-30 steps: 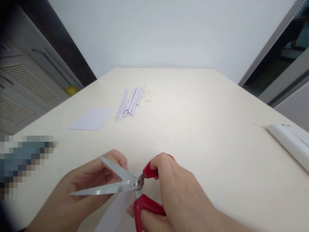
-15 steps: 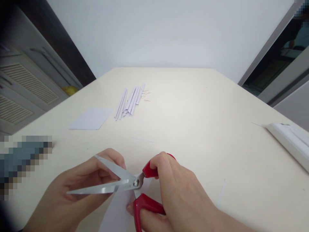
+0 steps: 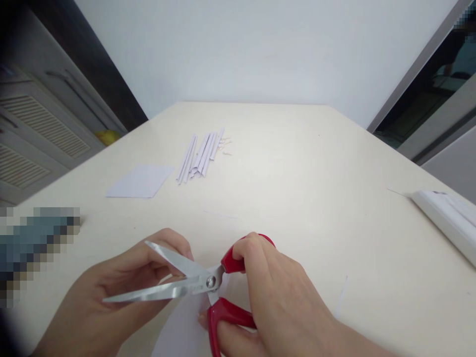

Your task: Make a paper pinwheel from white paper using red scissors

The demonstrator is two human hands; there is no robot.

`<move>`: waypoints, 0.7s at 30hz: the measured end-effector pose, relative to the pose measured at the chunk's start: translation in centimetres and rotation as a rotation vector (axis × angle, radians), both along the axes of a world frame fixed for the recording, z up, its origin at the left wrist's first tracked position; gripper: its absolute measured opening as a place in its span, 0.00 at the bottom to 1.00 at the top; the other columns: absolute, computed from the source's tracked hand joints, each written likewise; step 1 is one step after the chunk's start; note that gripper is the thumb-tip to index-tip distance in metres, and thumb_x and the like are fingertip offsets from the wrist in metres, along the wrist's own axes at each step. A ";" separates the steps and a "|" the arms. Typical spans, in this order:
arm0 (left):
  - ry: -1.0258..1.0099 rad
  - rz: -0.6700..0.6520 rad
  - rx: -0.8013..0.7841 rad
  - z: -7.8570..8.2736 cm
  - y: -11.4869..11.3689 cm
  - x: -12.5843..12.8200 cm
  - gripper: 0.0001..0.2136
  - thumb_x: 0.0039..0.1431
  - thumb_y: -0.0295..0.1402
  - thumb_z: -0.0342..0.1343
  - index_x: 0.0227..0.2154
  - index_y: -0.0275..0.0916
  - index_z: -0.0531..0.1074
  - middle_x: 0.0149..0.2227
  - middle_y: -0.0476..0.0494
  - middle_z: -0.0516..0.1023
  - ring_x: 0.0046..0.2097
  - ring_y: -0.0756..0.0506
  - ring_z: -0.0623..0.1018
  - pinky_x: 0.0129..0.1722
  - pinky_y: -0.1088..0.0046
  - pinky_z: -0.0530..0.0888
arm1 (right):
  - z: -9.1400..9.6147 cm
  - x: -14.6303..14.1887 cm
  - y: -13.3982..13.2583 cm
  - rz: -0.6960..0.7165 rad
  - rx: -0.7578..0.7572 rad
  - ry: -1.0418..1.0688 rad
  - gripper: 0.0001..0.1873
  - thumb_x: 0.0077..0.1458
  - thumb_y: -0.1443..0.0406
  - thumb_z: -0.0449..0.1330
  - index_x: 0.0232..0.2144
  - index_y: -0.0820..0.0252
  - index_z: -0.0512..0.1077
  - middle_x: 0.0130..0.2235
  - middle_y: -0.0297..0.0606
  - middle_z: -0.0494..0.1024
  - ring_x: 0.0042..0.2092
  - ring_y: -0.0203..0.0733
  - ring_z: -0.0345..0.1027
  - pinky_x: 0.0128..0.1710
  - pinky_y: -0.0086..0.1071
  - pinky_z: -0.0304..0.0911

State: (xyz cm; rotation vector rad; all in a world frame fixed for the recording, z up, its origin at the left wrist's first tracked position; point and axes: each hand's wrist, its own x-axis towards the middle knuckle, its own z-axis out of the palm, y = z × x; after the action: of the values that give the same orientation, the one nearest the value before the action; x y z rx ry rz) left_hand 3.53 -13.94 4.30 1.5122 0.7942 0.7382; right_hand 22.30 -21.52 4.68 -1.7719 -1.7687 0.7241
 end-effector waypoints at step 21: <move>-0.016 -0.036 -0.024 0.0 0.1 0.1 0.07 0.56 0.25 0.60 0.27 0.44 0.78 0.31 0.52 0.75 0.32 0.50 0.76 0.29 0.79 0.70 | -1.4 0.5 0.0 0.045 0.199 -0.202 0.15 0.46 0.70 0.58 0.34 0.51 0.57 0.26 0.24 0.69 0.20 0.35 0.60 0.18 0.28 0.58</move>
State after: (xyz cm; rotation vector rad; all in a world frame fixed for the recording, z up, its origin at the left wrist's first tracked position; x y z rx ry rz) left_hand 3.64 -13.81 4.30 1.4935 0.7594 0.7115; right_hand 22.79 -21.55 3.32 -1.7244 -1.9435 0.3809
